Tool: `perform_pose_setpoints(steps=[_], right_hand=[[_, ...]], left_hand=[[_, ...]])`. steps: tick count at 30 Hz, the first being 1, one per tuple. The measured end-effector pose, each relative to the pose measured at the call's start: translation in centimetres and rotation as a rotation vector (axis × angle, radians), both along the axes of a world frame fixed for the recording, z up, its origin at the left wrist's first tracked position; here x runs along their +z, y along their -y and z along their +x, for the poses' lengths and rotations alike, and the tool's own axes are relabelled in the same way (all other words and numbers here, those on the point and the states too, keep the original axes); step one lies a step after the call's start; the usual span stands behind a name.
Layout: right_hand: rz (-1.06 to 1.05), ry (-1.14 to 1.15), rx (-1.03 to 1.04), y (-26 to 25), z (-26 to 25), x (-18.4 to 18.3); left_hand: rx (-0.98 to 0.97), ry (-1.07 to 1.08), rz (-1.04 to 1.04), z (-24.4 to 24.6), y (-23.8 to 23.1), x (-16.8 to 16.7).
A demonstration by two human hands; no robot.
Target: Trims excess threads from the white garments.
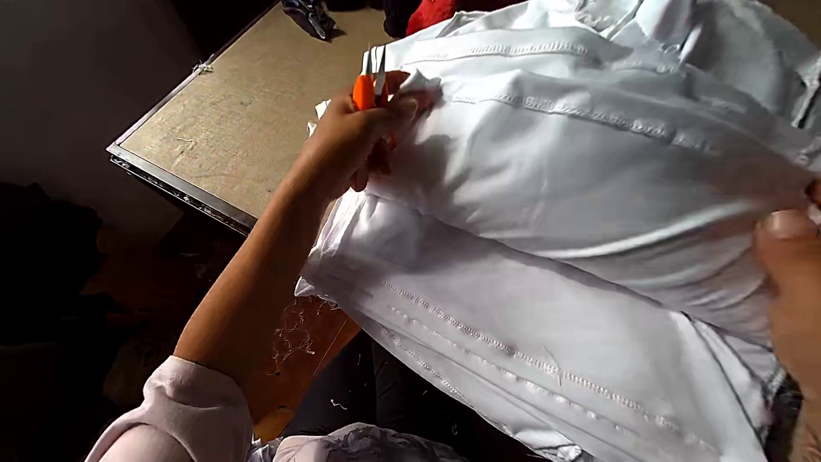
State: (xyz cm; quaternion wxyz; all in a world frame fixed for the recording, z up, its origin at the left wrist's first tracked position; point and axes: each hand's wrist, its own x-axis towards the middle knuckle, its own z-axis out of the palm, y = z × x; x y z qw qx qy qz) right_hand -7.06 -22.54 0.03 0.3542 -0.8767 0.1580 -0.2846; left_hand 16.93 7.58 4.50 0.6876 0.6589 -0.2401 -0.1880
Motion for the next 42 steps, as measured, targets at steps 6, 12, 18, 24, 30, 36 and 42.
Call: perform_pose_setpoints(steps=[6, 12, 18, 24, 30, 36, 42], right_hand=[[-0.365, -0.212, -0.079, 0.0, -3.8, -1.2], [-0.197, -0.181, -0.104, -5.5, -12.3, -0.9], [-0.328, -0.276, -0.128, -8.9, -13.3, -1.9], [-0.305, -0.171, -0.267, -9.8, -12.0, -2.4], [-0.359, -0.133, -0.350, -10.9, -11.7, -3.2], [-0.339, -0.107, -0.165, -10.5, -13.0, -3.3], [-0.203, -0.028, -0.233, -10.5, -12.1, -3.5]], left_hand=[[0.125, 0.659, 0.510, 0.2, -1.7, -1.8], [-0.061, 1.101, 0.439, -7.6, -5.2, -2.7], [-0.496, 1.127, 0.529, -10.0, -3.9, -4.6], [-0.379, 0.978, 0.269, -7.2, -5.6, -3.3], [-0.012, 1.169, 0.532, -4.3, -6.5, -5.6], [-0.126, 1.071, 0.796, -4.6, -5.8, -4.0], [0.224, 0.984, 0.474, -12.7, -0.2, 0.1]])
